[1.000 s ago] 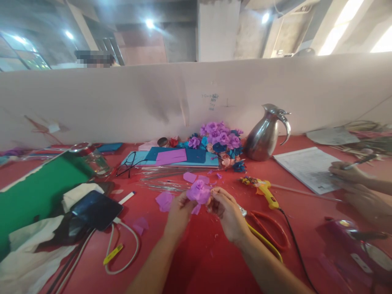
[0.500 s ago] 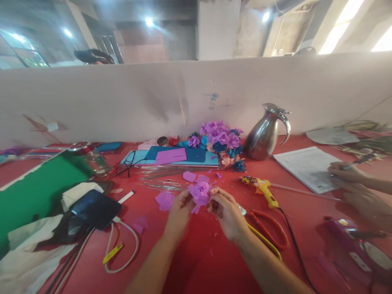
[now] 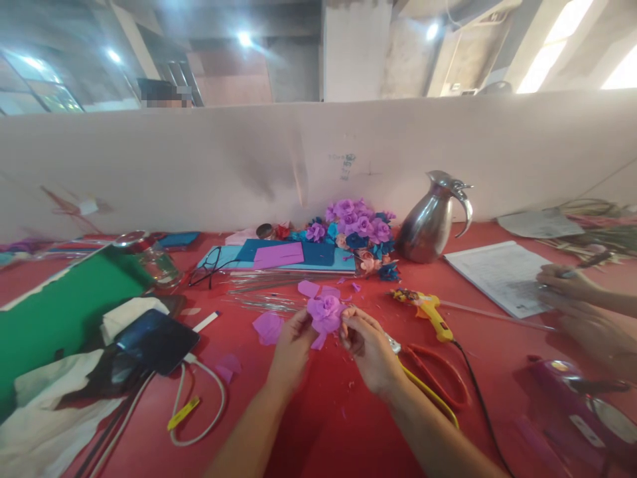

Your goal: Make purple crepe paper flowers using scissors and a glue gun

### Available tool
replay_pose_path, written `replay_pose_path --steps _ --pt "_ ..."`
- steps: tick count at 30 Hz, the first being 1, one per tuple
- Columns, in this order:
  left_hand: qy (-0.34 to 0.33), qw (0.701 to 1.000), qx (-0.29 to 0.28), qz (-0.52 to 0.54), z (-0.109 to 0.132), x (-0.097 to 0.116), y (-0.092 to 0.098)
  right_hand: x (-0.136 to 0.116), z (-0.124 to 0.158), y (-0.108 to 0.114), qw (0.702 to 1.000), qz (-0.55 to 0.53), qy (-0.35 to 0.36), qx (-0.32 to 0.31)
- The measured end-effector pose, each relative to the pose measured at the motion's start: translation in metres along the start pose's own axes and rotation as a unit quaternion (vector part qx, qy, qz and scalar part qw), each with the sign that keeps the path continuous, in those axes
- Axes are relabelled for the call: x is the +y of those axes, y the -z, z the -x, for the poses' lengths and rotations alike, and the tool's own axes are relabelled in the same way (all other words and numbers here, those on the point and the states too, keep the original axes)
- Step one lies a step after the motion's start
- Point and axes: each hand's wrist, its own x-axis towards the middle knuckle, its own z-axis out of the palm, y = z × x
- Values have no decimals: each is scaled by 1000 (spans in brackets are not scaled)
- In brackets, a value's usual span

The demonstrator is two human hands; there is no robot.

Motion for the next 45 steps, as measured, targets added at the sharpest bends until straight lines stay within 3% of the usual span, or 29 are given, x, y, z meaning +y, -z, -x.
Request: replay_pose_path --steps 8,19,25,33,40,45 --pt "31 997 22 71 0 2 -5 1 1 2 997 44 57 11" --pt "79 983 45 160 1 0 -4 0 4 -1 994 82 66 -12" --pt "64 990 42 123 1 4 -9 0 4 -1 998 59 18 -20" --pt "27 999 -10 36 2 -2 -4 -1 5 -2 999 -14 -45 -22" --pt "22 999 -28 42 1 -6 0 -2 4 -3 996 -52 -60 -27" --pt "20 998 -9 54 1 -4 -1 -1 4 -3 996 -39 -68 -42"
